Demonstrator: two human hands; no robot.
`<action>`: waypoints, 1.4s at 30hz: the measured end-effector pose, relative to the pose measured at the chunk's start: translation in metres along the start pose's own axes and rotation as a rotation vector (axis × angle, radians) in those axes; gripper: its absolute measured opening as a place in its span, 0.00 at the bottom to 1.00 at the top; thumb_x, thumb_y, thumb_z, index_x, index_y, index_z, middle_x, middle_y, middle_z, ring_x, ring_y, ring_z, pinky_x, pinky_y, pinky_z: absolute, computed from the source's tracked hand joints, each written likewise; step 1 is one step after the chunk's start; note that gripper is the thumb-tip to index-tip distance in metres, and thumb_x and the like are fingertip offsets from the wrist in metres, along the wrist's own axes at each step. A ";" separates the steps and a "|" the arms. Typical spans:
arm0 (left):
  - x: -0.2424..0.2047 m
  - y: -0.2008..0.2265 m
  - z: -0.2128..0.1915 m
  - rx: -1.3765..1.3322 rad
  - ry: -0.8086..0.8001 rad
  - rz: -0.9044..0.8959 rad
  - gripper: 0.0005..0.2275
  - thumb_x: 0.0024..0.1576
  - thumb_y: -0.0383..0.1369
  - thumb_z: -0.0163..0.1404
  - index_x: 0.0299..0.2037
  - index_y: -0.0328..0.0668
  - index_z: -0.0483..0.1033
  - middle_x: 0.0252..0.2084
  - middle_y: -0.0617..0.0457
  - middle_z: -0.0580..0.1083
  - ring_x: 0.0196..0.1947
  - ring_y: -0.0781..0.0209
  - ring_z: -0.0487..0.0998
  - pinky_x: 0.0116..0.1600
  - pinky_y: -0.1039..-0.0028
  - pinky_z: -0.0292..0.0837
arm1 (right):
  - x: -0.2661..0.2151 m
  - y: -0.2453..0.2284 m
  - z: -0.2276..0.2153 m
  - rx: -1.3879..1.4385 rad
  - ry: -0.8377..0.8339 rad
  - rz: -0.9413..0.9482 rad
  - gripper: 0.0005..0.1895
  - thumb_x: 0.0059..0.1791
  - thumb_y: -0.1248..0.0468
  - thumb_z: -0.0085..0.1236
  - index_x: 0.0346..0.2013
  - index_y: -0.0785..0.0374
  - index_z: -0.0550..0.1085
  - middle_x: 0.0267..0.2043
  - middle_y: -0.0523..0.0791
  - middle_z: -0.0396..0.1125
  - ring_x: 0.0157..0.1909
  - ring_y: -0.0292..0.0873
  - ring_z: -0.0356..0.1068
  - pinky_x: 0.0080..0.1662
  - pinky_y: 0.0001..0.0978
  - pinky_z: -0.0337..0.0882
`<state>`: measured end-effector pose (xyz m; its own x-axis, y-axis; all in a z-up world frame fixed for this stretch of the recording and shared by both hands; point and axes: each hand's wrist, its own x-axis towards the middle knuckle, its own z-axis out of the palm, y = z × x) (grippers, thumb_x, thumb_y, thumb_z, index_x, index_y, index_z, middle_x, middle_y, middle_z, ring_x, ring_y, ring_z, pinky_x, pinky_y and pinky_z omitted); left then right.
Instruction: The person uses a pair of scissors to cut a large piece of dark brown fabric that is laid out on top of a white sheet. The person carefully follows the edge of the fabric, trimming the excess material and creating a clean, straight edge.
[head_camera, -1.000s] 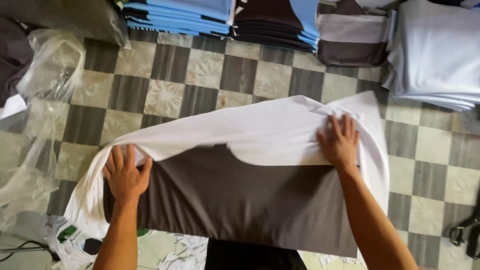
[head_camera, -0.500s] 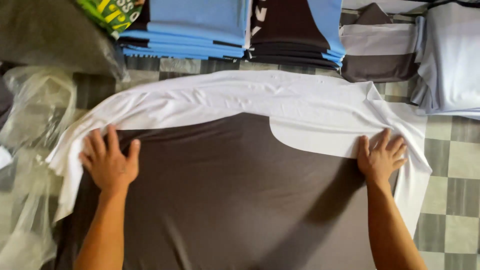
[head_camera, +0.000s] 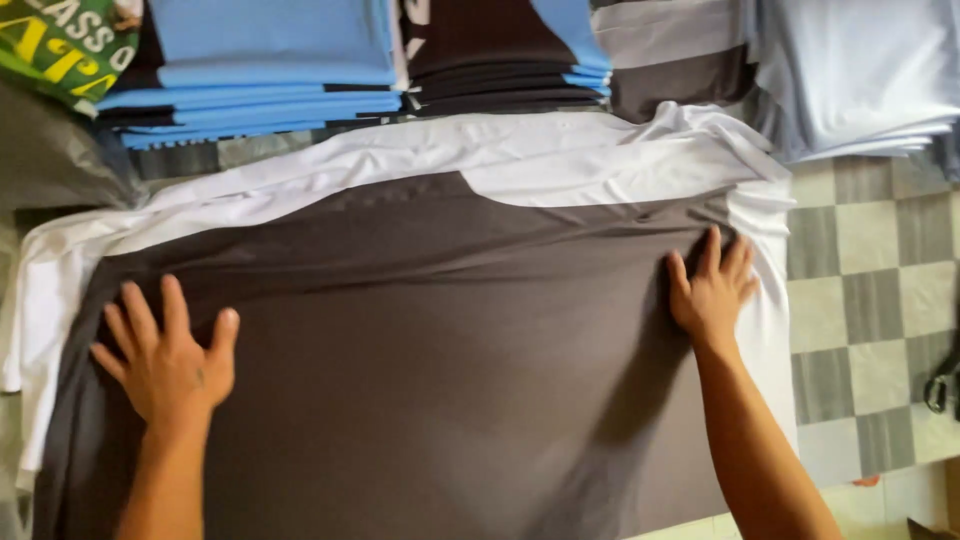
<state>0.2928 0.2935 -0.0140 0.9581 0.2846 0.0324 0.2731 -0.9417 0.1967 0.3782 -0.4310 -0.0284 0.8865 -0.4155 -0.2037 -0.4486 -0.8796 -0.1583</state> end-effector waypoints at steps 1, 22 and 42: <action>0.026 0.006 0.003 -0.001 -0.002 0.007 0.39 0.71 0.57 0.46 0.87 0.37 0.67 0.88 0.19 0.57 0.84 0.11 0.53 0.74 0.14 0.41 | 0.027 -0.006 -0.001 0.000 0.001 0.007 0.50 0.61 0.31 0.39 0.90 0.53 0.47 0.92 0.64 0.32 0.91 0.65 0.27 0.79 0.78 0.32; -0.020 0.049 -0.008 0.016 -0.063 -0.016 0.38 0.74 0.49 0.52 0.88 0.25 0.66 0.86 0.19 0.53 0.82 0.15 0.50 0.72 0.17 0.44 | -0.081 0.058 0.012 0.141 0.098 -0.055 0.43 0.61 0.34 0.50 0.85 0.50 0.58 0.90 0.57 0.44 0.90 0.66 0.39 0.79 0.73 0.41; -0.315 0.161 -0.041 0.042 -0.049 -0.145 0.38 0.75 0.44 0.50 0.87 0.15 0.60 0.84 0.08 0.50 0.79 0.02 0.51 0.73 0.13 0.44 | -0.075 0.454 -0.062 0.142 0.514 -0.185 0.36 0.57 0.61 0.74 0.76 0.71 0.68 0.77 0.71 0.55 0.75 0.77 0.55 0.72 0.72 0.57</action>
<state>0.0309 0.0599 0.0477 0.9112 0.4098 -0.0414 0.4110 -0.8984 0.1544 0.1149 -0.8133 -0.0246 0.8769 -0.3480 0.3315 -0.2600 -0.9236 -0.2819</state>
